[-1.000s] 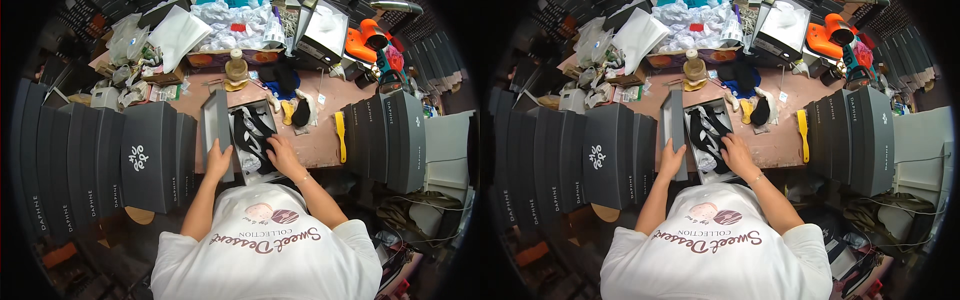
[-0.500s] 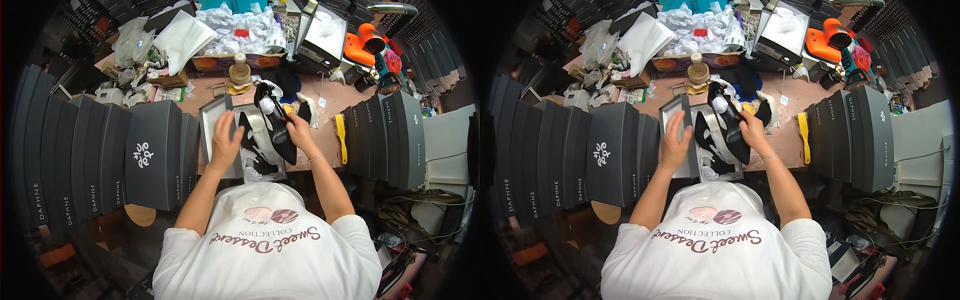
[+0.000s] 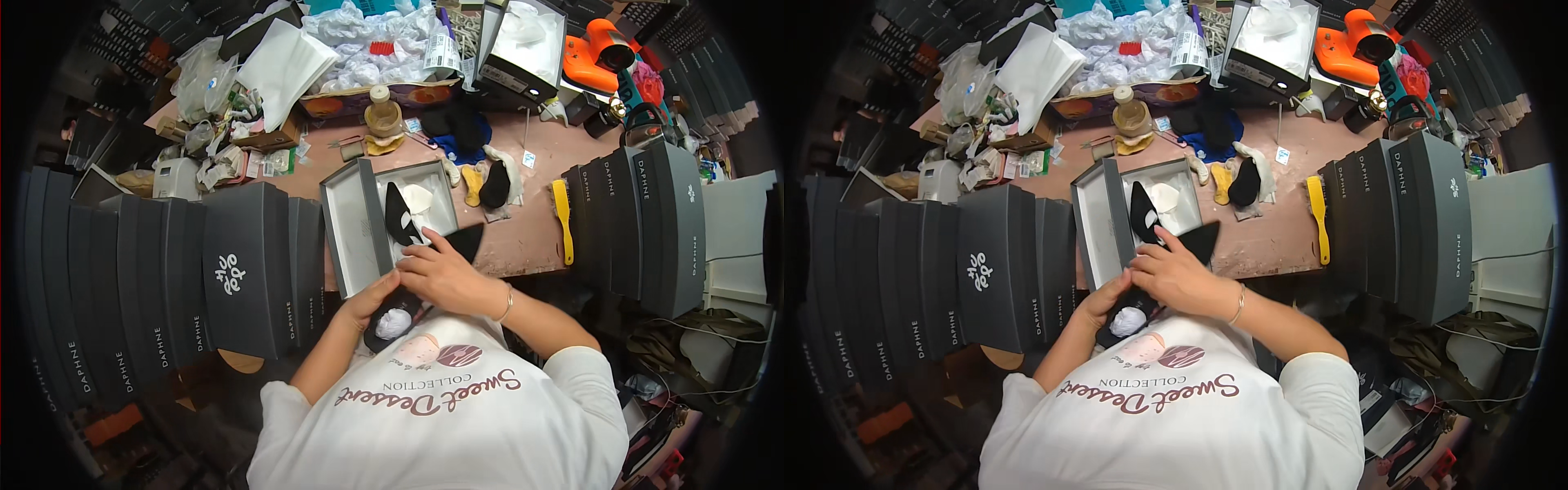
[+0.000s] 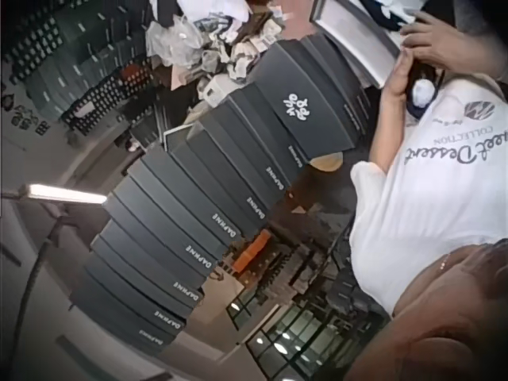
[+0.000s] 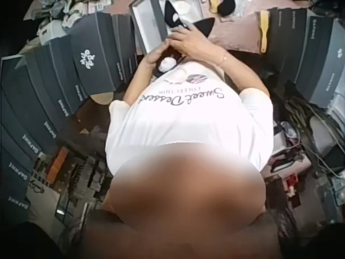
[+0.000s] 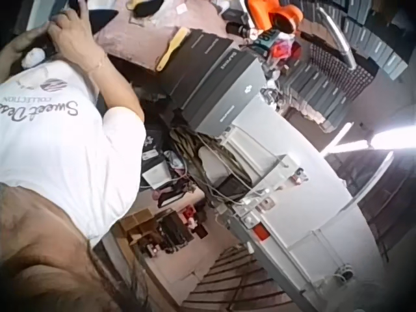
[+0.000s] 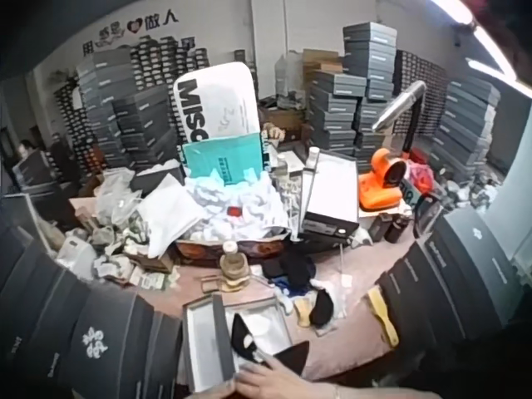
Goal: The recorder is inspecting, cleaning with a brush, and packing various pairs of high-heeled shoes into their respective boxes with protective wrapping.
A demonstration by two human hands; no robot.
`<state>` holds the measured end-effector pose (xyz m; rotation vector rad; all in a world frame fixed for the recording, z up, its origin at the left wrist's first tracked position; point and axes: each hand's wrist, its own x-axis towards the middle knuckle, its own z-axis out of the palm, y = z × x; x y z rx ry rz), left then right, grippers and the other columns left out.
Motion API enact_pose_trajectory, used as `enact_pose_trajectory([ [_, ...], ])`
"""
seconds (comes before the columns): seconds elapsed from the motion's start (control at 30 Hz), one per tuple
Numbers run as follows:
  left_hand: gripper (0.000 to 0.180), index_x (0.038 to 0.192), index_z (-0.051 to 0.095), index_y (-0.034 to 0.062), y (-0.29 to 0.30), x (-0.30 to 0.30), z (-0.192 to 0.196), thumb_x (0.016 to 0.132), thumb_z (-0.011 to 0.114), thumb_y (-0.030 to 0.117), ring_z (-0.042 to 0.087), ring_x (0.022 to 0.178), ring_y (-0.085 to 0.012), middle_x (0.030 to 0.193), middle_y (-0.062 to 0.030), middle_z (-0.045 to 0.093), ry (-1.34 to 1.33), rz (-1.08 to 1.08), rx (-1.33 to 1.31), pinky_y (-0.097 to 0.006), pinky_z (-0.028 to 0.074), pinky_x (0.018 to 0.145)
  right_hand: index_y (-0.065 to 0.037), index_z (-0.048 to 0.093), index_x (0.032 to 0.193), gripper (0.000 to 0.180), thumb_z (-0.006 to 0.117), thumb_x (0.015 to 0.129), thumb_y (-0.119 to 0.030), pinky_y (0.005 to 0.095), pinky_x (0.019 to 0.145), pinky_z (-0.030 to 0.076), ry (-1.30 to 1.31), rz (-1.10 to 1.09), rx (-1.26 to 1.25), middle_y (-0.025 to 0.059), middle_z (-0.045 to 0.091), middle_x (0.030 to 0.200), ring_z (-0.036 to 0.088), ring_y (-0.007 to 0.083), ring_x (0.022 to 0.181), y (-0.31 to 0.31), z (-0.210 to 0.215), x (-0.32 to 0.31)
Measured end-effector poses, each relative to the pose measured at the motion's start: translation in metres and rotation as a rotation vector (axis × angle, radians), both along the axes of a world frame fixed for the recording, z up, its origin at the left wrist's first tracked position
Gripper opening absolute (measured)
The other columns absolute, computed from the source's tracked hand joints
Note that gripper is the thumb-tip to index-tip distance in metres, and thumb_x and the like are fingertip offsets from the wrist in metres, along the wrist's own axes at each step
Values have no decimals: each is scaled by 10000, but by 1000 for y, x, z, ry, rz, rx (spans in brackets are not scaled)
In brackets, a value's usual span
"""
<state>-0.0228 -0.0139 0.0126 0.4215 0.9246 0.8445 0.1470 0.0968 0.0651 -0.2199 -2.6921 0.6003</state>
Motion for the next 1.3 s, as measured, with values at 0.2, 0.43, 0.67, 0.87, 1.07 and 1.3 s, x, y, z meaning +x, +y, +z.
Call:
enact_pose_trajectory([
  [0.2,716,1323,434,18,3,-6,-10,966,212,598,583,1087,-188,1236,-122,557,-144,317,-51,-327,488,922,-74,652,965,342,666,797,-371,389,863,351,-233,16,-305,78,640,833,577,236,883,-25,5,-15],
  [0.43,685,1309,434,31,4,-11,-2,968,234,591,590,1081,-200,1182,-120,577,28,409,-73,-326,500,897,-52,644,952,312,677,807,-326,384,804,389,-187,87,-672,132,643,847,606,281,861,-10,-28,-38],
  [0.67,657,1002,581,37,-4,-26,-1,960,253,605,628,619,-158,719,-92,637,16,630,-160,-268,525,550,33,632,872,259,661,842,-223,385,714,482,-245,-433,-519,185,637,862,617,319,771,70,-91,-9],
  [0.87,651,991,583,49,10,-12,2,946,280,623,633,650,-174,739,-79,633,-113,639,-202,-296,539,587,19,593,1007,237,573,822,-128,445,807,509,-476,-455,-109,193,621,1024,610,355,955,122,-180,-65],
  [1.07,673,1033,543,48,4,6,9,923,285,660,643,739,-189,808,-79,606,-177,852,-133,-326,555,654,-30,643,798,164,510,816,-126,451,668,528,-454,-514,-74,178,656,824,656,336,767,123,-154,-56],
  [1.3,748,1152,520,40,5,23,-3,922,210,680,633,818,-188,948,-90,620,-144,816,-13,-321,540,728,-37,627,931,134,648,799,-49,363,571,474,207,-280,-298,135,567,741,584,296,633,26,-17,-39],
])
